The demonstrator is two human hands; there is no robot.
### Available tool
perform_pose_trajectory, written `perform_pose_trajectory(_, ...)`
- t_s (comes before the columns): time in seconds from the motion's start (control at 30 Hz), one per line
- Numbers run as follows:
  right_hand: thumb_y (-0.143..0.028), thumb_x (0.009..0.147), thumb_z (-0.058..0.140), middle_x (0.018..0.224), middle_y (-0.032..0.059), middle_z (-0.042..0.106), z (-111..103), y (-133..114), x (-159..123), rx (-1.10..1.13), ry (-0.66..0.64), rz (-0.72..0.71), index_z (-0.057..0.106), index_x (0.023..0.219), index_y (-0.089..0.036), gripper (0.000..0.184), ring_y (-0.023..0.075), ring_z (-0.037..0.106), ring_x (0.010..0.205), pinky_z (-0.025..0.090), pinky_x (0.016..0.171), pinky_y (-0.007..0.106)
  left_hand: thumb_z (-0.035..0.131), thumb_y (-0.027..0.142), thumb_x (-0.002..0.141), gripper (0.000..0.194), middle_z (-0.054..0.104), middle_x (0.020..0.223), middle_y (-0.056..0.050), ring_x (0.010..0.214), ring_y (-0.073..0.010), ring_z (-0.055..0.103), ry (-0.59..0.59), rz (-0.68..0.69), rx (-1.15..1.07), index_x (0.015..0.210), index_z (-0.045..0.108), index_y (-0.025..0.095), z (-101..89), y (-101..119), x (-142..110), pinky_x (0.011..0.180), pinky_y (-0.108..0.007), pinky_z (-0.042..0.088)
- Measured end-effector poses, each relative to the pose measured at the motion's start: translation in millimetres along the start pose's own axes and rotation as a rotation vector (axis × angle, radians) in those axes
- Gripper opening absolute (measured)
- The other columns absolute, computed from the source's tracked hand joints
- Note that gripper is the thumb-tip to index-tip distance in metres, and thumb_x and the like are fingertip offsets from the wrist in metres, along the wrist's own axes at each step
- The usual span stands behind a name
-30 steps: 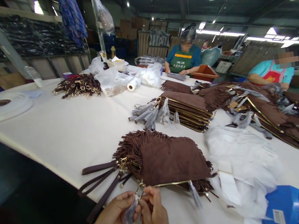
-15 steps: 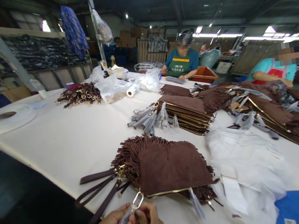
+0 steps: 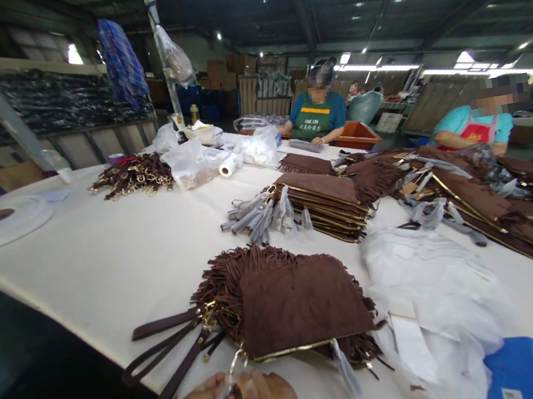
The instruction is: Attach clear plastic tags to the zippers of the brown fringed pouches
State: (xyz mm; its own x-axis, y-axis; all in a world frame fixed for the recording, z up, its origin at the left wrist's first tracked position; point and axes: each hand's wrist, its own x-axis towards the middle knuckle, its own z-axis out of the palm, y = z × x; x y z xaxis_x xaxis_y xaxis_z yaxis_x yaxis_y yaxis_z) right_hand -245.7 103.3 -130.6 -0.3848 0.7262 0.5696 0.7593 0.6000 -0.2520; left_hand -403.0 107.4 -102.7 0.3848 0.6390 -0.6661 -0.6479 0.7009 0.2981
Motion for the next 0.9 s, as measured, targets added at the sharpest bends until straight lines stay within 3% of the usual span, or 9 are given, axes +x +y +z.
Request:
perform_pose_trajectory(0.1, -0.014, 0.094, 0.026, 0.056, 0.0019, 0.06, -6, -3, 8, -0.075, -0.057, -0.067, 0.056, 0.08, -0.019, 0.034, 0.0175, 0.057, 0.045, 0.04, 0.048, 0.028, 0.076, 0.018, 0.069, 0.017, 0.064, 0.063, -0.005, 0.054, -0.0104, 0.059, 0.005, 0.121, 0.121, 0.073, 0.061, 0.012, 0.4, -8, 2, 0.055, -0.019, 0.049)
perform_pose_trajectory(0.17, -0.015, 0.094, 0.028, 0.055, 0.0016, 0.06, -7, -6, 8, -0.028, -0.088, 0.002, 0.055, 0.076, -0.02, 0.032, 0.0174, 0.056, 0.044, 0.038, 0.047, 0.027, 0.075, 0.026, 0.071, 0.02, 0.064, 0.064, -0.005, 0.056, -0.012, 0.059, 0.037, 0.257, 0.224, 0.071, 0.06, 0.013, 2.1, -12, 2, 0.054, -0.021, 0.047)
perform_pose_trajectory(0.23, -0.02, 0.094, 0.035, 0.058, 0.0013, 0.062, -8, -11, 7, 0.147, -0.134, 0.207, 0.057, 0.083, -0.019, 0.024, 0.0169, 0.058, 0.048, 0.039, 0.047, 0.026, 0.074, 0.031, 0.07, 0.023, 0.064, 0.063, -0.005, 0.055, -0.0136, 0.059, 0.073, 0.355, 0.334, 0.069, 0.06, 0.013, 4.2, -13, 1, 0.054, -0.023, 0.045)
perform_pose_trajectory(0.33, -0.032, 0.091, 0.046, 0.071, 0.0012, 0.068, -12, -19, 3, 0.616, -0.199, 0.652, 0.057, 0.096, -0.02, 0.017, 0.0156, 0.063, 0.059, 0.045, 0.054, 0.022, 0.07, 0.035, 0.071, 0.023, 0.062, 0.057, -0.002, 0.052, -0.0135, 0.055, 0.12, 0.465, 0.517, 0.069, 0.06, 0.014, 5.4, -11, -1, 0.053, -0.024, 0.042)
perform_pose_trajectory(0.4, -0.041, 0.086, 0.052, 0.078, 0.0021, 0.069, -13, -25, 2, 0.881, -0.163, 0.921, 0.057, 0.098, -0.02, 0.024, 0.0154, 0.062, 0.061, 0.046, 0.054, 0.022, 0.065, 0.036, 0.075, 0.022, 0.061, 0.059, -0.001, 0.055, -0.0142, 0.054, 0.171, 0.578, 0.692, 0.07, 0.06, 0.016, 4.8, -10, -3, 0.055, -0.024, 0.041)
perform_pose_trajectory(0.47, -0.048, 0.081, 0.057, 0.076, 0.0026, 0.067, -13, -30, 4, 1.023, -0.094, 1.085, 0.058, 0.102, -0.019, 0.036, 0.0159, 0.059, 0.06, 0.046, 0.051, 0.022, 0.059, 0.037, 0.081, 0.021, 0.062, 0.066, -0.001, 0.063, -0.0159, 0.056, 0.218, 0.696, 0.891, 0.073, 0.061, 0.017, 4.2, -10, -6, 0.061, -0.026, 0.042)
perform_pose_trajectory(0.57, -0.053, 0.078, 0.059, 0.064, -0.0001, 0.061, -8, -37, 12, 1.085, -0.033, 1.15, 0.062, 0.099, -0.017, 0.042, 0.015, 0.054, 0.056, 0.044, 0.049, 0.022, 0.048, 0.035, 0.088, 0.022, 0.063, 0.08, -0.003, 0.077, -0.0183, 0.058, 0.231, 0.85, 1.126, 0.081, 0.061, 0.019, 4.0, -16, -11, 0.072, -0.028, 0.042)
perform_pose_trajectory(0.7, -0.053, 0.076, 0.061, 0.064, 0.0006, 0.059, 0, -40, 24, 1.056, 0.037, 1.174, 0.066, 0.081, -0.015, 0.039, 0.0143, 0.052, 0.057, 0.043, 0.051, 0.022, 0.044, 0.031, 0.09, 0.02, 0.062, 0.09, -0.005, 0.086, -0.0194, 0.058, 0.225, 0.971, 1.231, 0.084, 0.061, 0.021, 4.9, -19, -14, 0.079, -0.029, 0.042)
perform_pose_trajectory(0.9, -0.051, 0.078, 0.059, 0.06, -0.0015, 0.054, 7, -42, 26, 1.076, 0.063, 1.162, 0.064, 0.078, -0.014, 0.037, 0.0133, 0.049, 0.058, 0.042, 0.055, 0.023, 0.055, 0.034, 0.081, 0.022, 0.066, 0.067, -0.003, 0.066, -0.019, 0.061, 0.326, 0.712, 0.943, 0.068, 0.06, 0.018, 9.1, -9, -9, 0.065, -0.027, 0.046)
